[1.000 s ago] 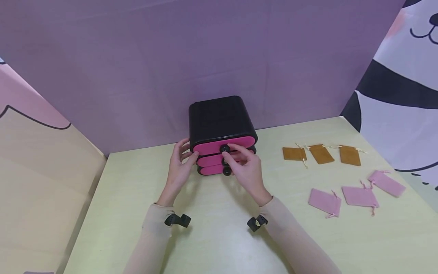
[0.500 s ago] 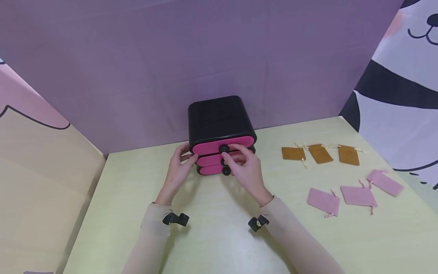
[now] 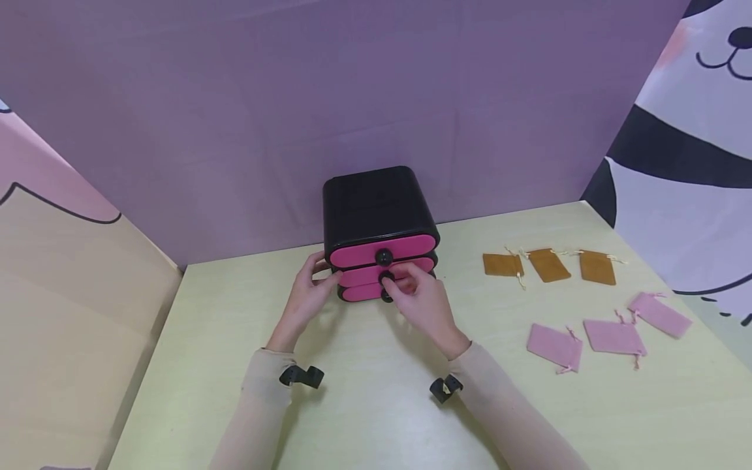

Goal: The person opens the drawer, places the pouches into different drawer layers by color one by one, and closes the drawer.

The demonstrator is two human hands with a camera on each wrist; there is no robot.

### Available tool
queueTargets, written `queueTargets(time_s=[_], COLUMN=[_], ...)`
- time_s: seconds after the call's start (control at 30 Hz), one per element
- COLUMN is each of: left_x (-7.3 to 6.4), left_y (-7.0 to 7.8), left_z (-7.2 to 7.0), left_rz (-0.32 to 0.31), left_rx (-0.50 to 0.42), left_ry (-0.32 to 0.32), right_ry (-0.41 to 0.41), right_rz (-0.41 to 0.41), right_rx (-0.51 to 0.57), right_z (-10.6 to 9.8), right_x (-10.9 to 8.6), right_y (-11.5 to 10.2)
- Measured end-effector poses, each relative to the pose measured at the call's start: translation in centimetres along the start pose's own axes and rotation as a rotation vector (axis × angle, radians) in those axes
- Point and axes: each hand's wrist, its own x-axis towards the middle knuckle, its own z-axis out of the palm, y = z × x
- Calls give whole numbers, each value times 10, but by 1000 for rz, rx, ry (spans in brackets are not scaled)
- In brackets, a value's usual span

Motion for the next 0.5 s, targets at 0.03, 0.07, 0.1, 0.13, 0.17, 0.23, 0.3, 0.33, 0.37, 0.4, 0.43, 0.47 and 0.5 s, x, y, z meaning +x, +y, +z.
queueTargets(time_s=[0.03,0.07,0.1,0.13,0.17,0.23,0.3,0.33,0.37,0.4,0.43,0.47,0.5], left_x=[0,0,0,1,1,2,2,1,1,1,1,1,1], left_y=[-1,-1,-1,-2,-2,-2,-2,-2,-1,-1,-2,-2,-3], left_z=[0,0,0,0,1,1,2,2,2,2,2,2,1], left_rz=[-2,-2,-3,-6,-10,-16,-28,-34,-38,-41,-46,-49,-51], left_rx=[8,17,24,32,38,45,51,54,55,56,56,55,54], left_ry=[0,0,1,2,3,6,7,7,5,4,1,-3,-8], right_ry=[0,-1,-4,-8,-11,-16,-20,-18,-16,-15,-14,-14,-13], right_rz=[3,7,12,16,21,28,31,31,30,29,28,29,30], right_rx=[-4,-1,9,21,33,52,60,57,56,55,57,60,64], right_z=[0,0,1,1,2,3,4,4,4,5,5,5,5], right_x=[0,0,-1,-1,-1,-2,-2,-2,-2,-1,-1,-1,-1], right_y=[0,-1,-1,-1,-1,-2,-2,-3,-3,-3,-3,-3,-2])
